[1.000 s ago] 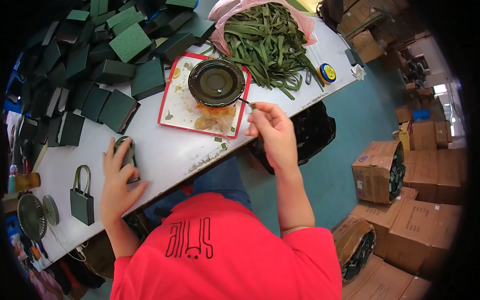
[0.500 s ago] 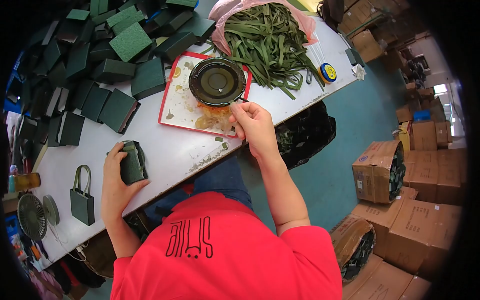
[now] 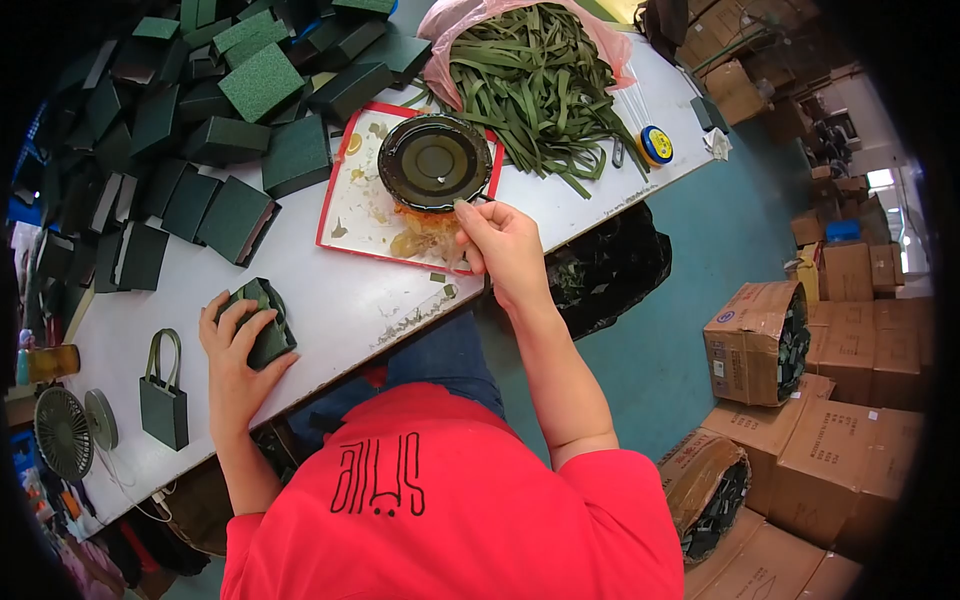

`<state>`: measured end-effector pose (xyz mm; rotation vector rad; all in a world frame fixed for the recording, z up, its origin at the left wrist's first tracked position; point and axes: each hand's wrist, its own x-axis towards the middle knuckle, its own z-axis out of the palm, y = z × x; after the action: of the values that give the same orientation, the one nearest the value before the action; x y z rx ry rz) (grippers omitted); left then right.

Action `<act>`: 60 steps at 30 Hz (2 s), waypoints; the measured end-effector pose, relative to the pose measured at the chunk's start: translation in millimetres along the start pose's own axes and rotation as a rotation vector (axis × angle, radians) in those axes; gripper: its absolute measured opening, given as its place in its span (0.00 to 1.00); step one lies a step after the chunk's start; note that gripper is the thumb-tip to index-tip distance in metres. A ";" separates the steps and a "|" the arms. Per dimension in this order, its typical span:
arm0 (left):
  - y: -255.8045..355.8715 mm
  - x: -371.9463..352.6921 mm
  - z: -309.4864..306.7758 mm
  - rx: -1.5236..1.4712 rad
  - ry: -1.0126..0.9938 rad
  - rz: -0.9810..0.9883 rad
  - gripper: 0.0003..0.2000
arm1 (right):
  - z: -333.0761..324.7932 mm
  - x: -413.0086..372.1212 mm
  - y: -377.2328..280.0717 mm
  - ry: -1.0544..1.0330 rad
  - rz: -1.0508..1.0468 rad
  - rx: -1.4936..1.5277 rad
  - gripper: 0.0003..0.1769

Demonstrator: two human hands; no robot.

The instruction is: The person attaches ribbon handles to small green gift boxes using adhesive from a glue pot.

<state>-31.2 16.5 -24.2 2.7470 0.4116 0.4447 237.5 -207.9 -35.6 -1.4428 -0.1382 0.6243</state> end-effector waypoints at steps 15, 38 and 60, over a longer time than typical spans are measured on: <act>-6.2 -1.6 4.7 -0.015 0.017 -0.173 0.43 | 5.5 -33.0 0.6 -0.075 0.025 0.030 0.12; 1.9 15.7 5.5 -0.680 0.017 0.134 0.44 | 87.8 -78.8 4.2 -0.708 0.336 -0.279 0.12; 8.0 18.1 2.4 -0.553 -0.065 0.216 0.38 | 85.9 -60.9 37.9 -0.844 0.360 -0.349 0.13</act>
<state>-12.2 14.6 -18.9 2.2613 -0.0310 0.4413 135.9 -161.3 -41.8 -1.4589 -0.6845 1.5453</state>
